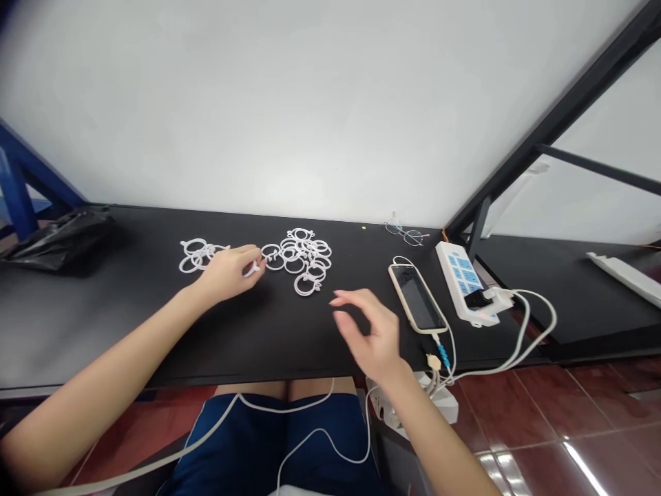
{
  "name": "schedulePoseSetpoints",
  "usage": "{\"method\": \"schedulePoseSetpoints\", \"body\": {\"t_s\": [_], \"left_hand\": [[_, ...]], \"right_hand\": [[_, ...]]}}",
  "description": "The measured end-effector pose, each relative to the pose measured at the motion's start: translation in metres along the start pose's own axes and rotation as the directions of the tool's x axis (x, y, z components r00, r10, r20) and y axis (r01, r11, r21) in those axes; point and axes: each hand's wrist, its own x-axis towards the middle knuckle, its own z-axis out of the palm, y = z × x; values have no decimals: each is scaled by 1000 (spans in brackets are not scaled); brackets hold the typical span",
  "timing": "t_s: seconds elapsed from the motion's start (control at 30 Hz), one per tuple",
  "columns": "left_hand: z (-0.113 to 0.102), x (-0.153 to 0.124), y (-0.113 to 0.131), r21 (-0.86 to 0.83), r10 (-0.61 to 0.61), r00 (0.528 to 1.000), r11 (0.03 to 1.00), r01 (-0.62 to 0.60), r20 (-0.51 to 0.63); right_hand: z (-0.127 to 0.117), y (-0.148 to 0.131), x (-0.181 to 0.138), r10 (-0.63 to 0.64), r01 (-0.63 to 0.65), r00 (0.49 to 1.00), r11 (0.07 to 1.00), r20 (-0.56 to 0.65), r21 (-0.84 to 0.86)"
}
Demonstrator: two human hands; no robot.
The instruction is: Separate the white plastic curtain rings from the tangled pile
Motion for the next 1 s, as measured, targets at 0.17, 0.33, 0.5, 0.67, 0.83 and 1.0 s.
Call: {"method": "schedulePoseSetpoints", "body": {"t_s": [0.17,0.33,0.5,0.67,0.83,1.0], "left_hand": [[-3,-5,13,-171,73,993,981,-88,-93],[-9,-9,25,-372,54,939,909,-186,-338],[-9,-6,30,-393,97,967,901,-185,-234],[-6,-6,30,-413,62,963,895,-170,-262],[-6,-10,37,-486,62,910,829,-276,-411],[-4,-12,40,-532,136,888,758,-378,-438]], "right_hand": [[76,-5,49,-113,110,985,994,132,30],[113,13,62,-434,417,894,897,114,150],[119,19,50,-434,436,899,886,-48,157],[115,21,48,-413,419,908,897,-77,142],[110,18,47,-430,444,896,877,-110,185],[109,15,44,-429,447,894,870,-126,210]]}}
